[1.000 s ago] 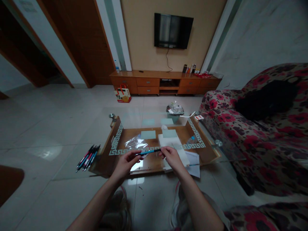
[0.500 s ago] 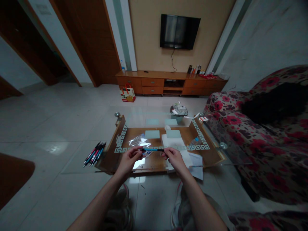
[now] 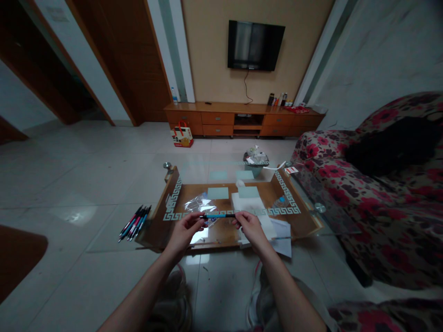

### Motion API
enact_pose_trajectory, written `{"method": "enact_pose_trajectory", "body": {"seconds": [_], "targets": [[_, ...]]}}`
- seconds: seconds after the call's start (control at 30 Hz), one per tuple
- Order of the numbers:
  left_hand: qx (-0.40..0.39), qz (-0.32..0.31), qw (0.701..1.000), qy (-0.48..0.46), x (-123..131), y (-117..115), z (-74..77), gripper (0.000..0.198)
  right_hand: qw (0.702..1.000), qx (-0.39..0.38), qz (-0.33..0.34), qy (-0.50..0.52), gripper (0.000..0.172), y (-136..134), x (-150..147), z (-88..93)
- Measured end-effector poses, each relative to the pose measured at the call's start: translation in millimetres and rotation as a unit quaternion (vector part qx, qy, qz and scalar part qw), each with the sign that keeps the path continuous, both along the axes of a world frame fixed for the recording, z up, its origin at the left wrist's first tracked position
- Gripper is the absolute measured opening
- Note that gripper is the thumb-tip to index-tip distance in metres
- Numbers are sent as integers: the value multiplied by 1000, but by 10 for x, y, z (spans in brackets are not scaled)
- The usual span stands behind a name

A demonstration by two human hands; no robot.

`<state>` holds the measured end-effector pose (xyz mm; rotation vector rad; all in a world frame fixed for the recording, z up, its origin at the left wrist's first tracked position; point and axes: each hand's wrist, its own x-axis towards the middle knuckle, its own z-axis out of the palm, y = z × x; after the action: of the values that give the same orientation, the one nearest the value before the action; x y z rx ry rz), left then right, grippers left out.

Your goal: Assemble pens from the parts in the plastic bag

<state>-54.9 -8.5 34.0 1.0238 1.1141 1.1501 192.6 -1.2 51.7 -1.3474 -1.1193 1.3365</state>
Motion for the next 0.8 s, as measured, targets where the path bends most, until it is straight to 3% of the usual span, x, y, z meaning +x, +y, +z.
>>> {"method": "enact_pose_trajectory", "body": {"seconds": [0.4, 0.8], "targets": [[-1, 0, 1000, 7, 4, -1, 30, 44, 1000, 23, 10, 1, 32, 15, 12, -61], [-5, 12, 1000, 17, 9, 0, 24, 43, 1000, 24, 7, 3, 32, 5, -8, 8]]}}
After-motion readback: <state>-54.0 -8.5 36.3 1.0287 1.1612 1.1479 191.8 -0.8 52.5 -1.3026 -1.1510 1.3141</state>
